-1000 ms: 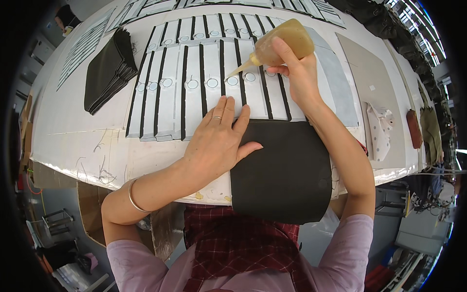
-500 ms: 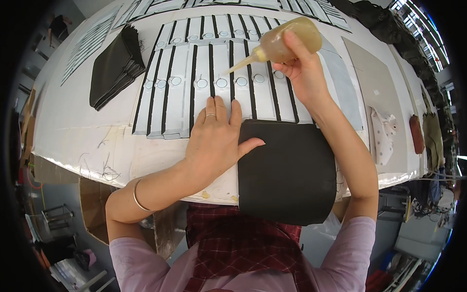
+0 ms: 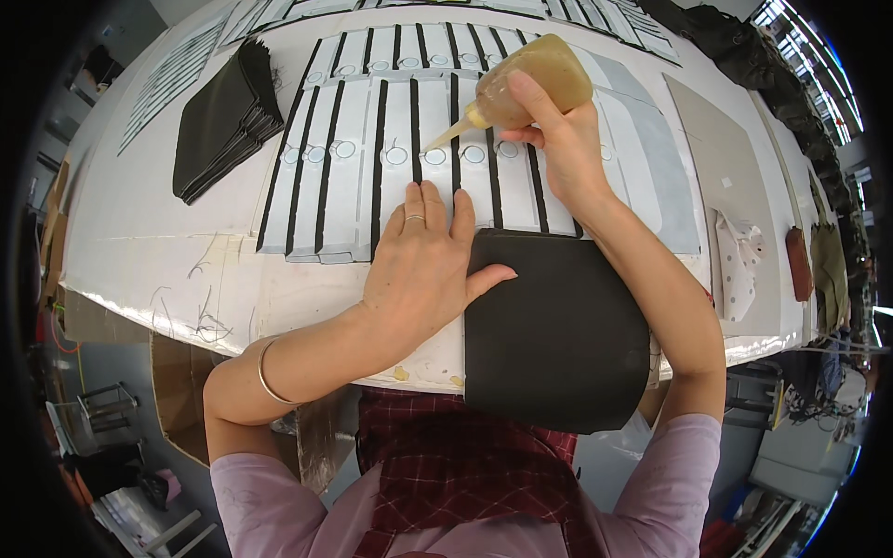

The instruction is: The person uses scissors to trim threads from black fabric pieces and applies glue from a squeeze bottle to circular areas on white templates. The person then places the black fabric pieces onto the templates and presses them down. The task involves repetitive cutting, gluing, and assembly of multiple units on a workbench.

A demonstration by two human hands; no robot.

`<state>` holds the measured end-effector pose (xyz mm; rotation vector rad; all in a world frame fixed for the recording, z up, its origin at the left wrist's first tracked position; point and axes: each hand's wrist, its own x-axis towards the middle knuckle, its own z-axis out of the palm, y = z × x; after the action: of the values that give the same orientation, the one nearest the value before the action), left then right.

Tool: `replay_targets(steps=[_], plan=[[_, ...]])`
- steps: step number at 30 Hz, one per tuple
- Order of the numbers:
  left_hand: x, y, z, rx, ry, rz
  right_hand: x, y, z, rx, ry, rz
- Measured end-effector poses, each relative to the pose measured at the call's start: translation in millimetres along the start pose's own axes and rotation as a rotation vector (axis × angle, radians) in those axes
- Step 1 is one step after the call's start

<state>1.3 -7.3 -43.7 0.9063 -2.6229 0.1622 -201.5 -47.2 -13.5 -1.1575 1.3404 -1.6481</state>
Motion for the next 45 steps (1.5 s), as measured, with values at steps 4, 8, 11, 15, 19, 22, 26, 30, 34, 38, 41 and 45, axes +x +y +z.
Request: replay_targets(steps=[4,8,11,15,19,22,26,30,34,38,41,45], plan=[[-0.1,0.0,-1.0,0.012,-0.01,-0.002,-4.5,-3.8,0.8,-0.003,-0.021,0.028],[-0.1,0.5,-0.4,0.027,-0.011,0.002,0.5,-0.4,-3.8,0.01,0.034,-0.015],[-0.1,0.4,-0.9,0.024,-0.012,-0.003,-0.9,2.0,-0.7,-0.001,0.019,-0.032],[-0.4,0.0,-1.6,0.022,-0.007,-0.006,-7.0,-4.5,2.3,-0.039,-0.032,-0.003],[-0.7,0.4,-0.6,0.017,-0.001,-0.006,-2.6,-3.8,-1.6,-0.024,0.005,-0.055],[-0.8,0.7,-0.3,0.014,0.001,-0.006,-1.4,2.3,-3.6,-0.034,0.016,-0.035],[-1.0,0.7,-1.2,0.025,-0.001,-0.01,-3.8,4.0,0.5,-0.021,-0.013,0.031],[-5.7,6.3,-3.7,0.116,-0.018,-0.042,-3.8,-3.5,-8.0,0.134,-0.08,0.109],[-7.9,7.4,-5.4,0.19,-0.028,-0.059,8.4,-10.3,-15.9,0.38,-0.096,0.136],[-7.3,8.7,-8.0,0.22,-0.064,-0.096,8.5,-7.5,6.5,0.124,-0.02,0.05],[-7.0,8.0,-5.6,0.219,-0.05,-0.088,7.4,-2.0,18.2,0.042,-0.023,0.027],[-6.3,7.1,-7.7,0.229,-0.064,-0.084,8.3,3.3,26.8,0.016,-0.025,-0.006]])
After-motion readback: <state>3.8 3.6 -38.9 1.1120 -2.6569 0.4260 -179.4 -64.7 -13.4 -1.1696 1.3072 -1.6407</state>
